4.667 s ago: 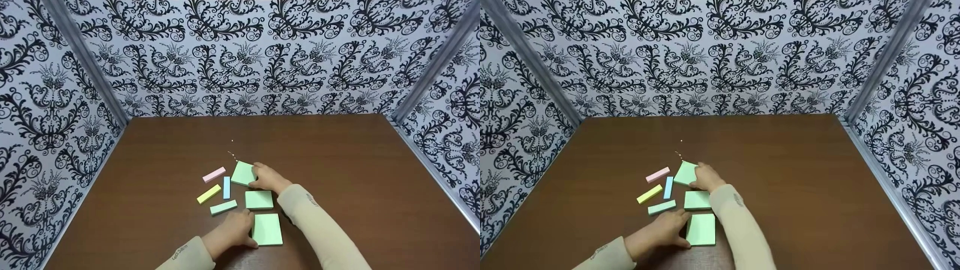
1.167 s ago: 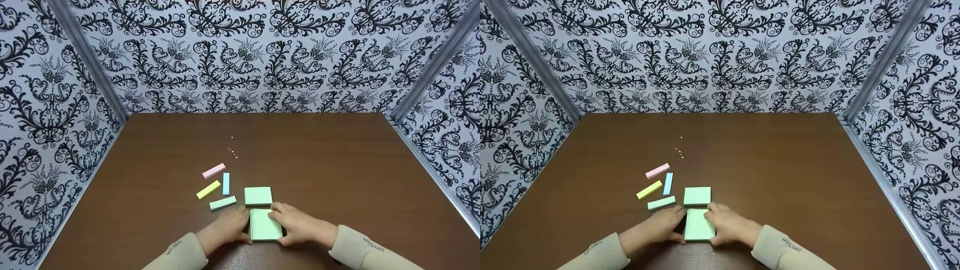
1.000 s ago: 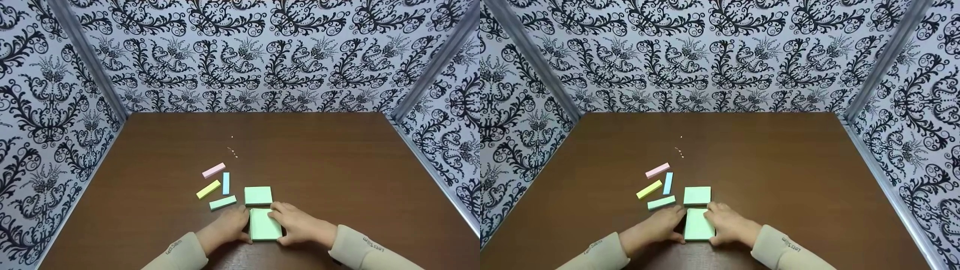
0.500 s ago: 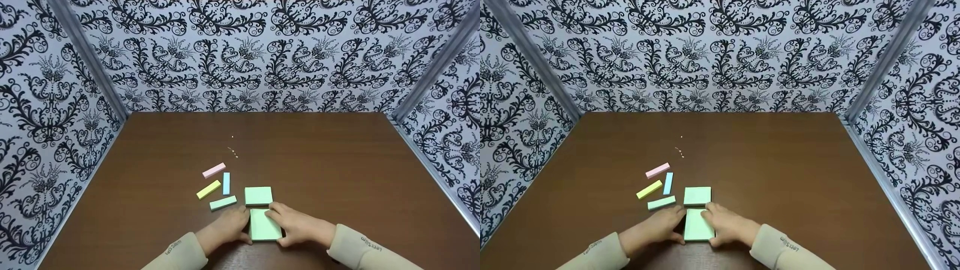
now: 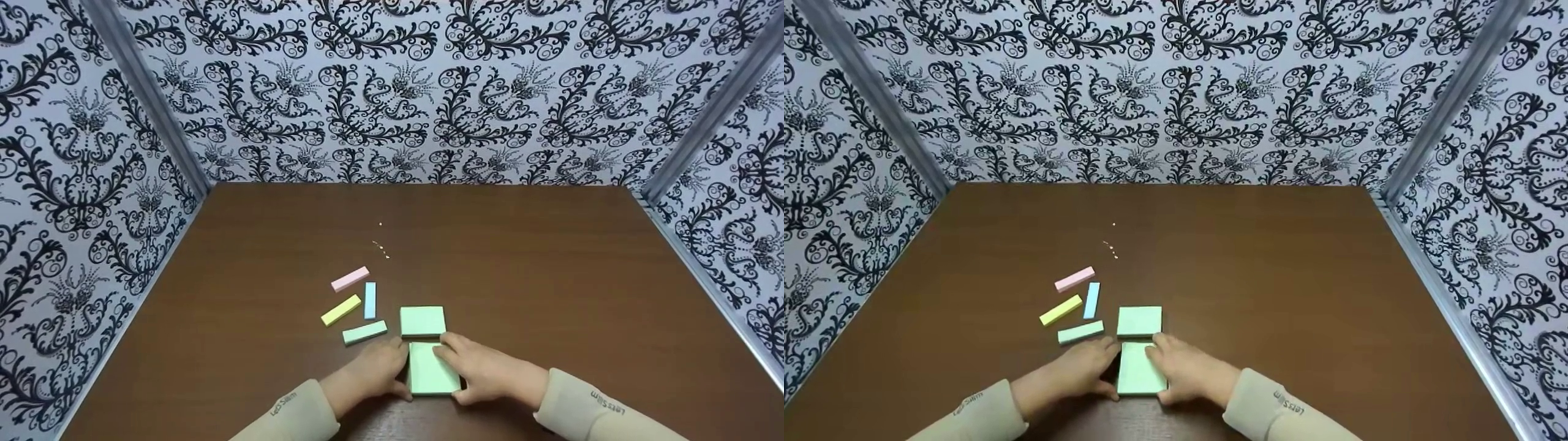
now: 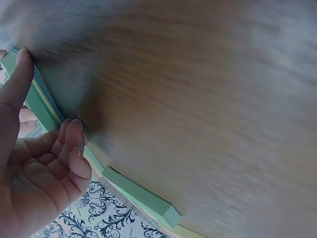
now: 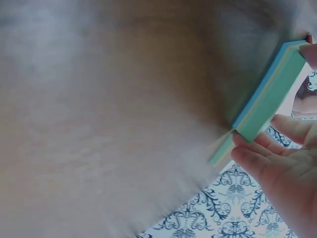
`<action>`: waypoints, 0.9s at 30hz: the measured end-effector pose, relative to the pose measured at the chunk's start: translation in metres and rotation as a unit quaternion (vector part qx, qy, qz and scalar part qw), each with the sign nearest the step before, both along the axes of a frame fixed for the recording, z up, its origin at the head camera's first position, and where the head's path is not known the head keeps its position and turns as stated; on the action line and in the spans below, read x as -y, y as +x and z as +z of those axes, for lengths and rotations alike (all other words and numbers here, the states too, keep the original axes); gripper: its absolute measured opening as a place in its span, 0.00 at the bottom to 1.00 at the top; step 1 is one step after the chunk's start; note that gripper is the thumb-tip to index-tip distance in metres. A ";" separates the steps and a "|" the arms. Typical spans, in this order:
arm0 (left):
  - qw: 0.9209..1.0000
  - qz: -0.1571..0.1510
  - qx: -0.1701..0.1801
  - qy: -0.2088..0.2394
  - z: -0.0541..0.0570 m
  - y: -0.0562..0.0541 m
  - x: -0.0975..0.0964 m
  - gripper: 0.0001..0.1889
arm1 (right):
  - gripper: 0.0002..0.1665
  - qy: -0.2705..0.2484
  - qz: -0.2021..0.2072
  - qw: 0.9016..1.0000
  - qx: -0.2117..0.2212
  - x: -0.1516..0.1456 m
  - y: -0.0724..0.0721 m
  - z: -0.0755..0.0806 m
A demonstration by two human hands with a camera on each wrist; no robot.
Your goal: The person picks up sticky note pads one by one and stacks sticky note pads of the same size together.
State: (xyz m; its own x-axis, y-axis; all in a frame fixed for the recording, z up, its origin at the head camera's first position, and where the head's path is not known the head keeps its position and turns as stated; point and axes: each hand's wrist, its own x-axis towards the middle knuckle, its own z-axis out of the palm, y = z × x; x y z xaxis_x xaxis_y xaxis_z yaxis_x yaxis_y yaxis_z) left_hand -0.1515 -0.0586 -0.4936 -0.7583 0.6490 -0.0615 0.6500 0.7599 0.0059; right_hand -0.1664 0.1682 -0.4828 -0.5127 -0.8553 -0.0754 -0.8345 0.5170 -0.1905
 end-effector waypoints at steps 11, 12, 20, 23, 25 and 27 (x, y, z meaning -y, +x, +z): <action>1.000 -0.009 -0.020 0.007 -0.001 0.002 0.003 0.41 | 0.40 0.043 -0.025 0.999 0.007 0.004 0.004 0.008; 1.000 -0.009 -0.020 0.008 -0.001 0.002 0.003 0.41 | 0.40 0.045 -0.026 0.999 0.008 0.004 0.004 0.008; 1.000 -0.002 -0.019 0.013 -0.003 0.003 0.002 0.40 | 0.41 0.038 -0.015 0.999 -0.003 0.005 0.005 0.005; 1.000 -0.004 -0.020 0.008 -0.003 0.003 0.002 0.39 | 0.41 0.026 -0.020 0.999 0.005 0.004 0.005 0.004; 1.000 -0.005 -0.021 0.005 -0.002 0.003 0.002 0.39 | 0.41 0.019 -0.025 0.999 0.017 0.003 0.005 0.003; 1.000 -0.005 -0.021 0.004 -0.001 0.003 0.002 0.39 | 0.41 0.013 -0.031 0.999 0.029 0.002 0.005 0.002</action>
State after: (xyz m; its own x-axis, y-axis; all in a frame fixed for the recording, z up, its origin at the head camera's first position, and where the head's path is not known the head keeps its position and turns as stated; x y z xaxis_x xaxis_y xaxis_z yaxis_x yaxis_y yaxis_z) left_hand -0.1483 -0.0603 -0.4949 -0.7531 0.6575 -0.0234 0.6579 0.7530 -0.0156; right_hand -0.1611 0.1663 -0.4808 -0.5593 -0.8189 -0.1290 -0.7881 0.5735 -0.2237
